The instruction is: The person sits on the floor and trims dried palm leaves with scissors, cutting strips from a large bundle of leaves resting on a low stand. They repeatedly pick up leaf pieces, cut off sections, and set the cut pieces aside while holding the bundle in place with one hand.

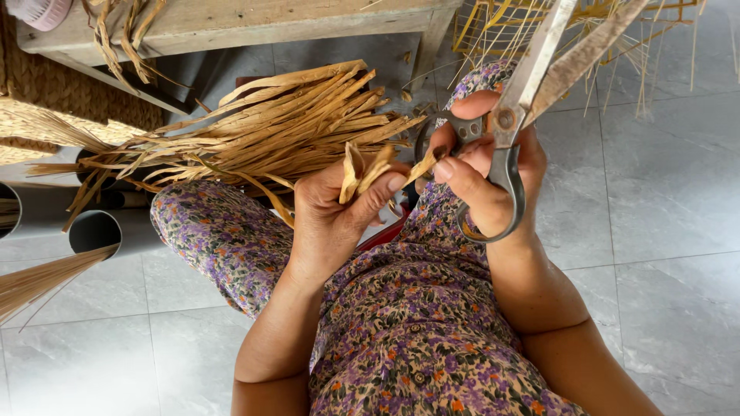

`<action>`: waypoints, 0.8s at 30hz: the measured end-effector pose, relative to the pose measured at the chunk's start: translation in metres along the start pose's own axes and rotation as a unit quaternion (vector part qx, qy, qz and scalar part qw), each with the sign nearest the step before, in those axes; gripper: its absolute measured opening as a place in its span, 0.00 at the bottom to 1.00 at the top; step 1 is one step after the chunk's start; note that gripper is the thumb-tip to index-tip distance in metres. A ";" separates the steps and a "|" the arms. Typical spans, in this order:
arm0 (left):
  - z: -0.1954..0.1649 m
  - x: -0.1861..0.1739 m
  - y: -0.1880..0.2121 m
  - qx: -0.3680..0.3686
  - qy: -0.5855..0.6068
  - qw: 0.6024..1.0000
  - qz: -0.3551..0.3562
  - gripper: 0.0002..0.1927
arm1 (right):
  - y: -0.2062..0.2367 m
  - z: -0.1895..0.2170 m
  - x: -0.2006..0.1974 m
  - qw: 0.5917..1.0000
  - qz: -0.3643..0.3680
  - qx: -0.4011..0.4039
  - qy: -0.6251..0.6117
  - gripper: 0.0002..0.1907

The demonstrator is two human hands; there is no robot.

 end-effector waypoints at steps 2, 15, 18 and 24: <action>-0.002 0.005 -0.003 -0.007 0.078 0.997 0.004 0.12 | 0.001 0.008 0.004 1.000 -0.001 -0.007 0.019 0.23; 0.008 0.014 -0.002 -0.002 0.140 0.990 -0.028 0.12 | 0.011 0.005 0.013 0.995 -0.045 -0.027 0.085 0.30; 0.004 0.011 -0.001 0.014 0.107 0.994 -0.009 0.10 | 0.011 0.003 0.015 0.996 -0.030 -0.020 0.077 0.27; 0.009 0.008 -0.001 0.022 0.129 0.991 -0.008 0.08 | 0.009 0.005 0.026 0.993 0.011 -0.061 0.102 0.23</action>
Point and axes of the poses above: each hand's wrist, its own y-axis away from the middle knuckle, its own x-axis out of the palm, z = x × y, the point moved 8 cm from there along -y, towards the middle knuckle, and after that the axes turned 15 degrees about x, right-handed, at the moved point
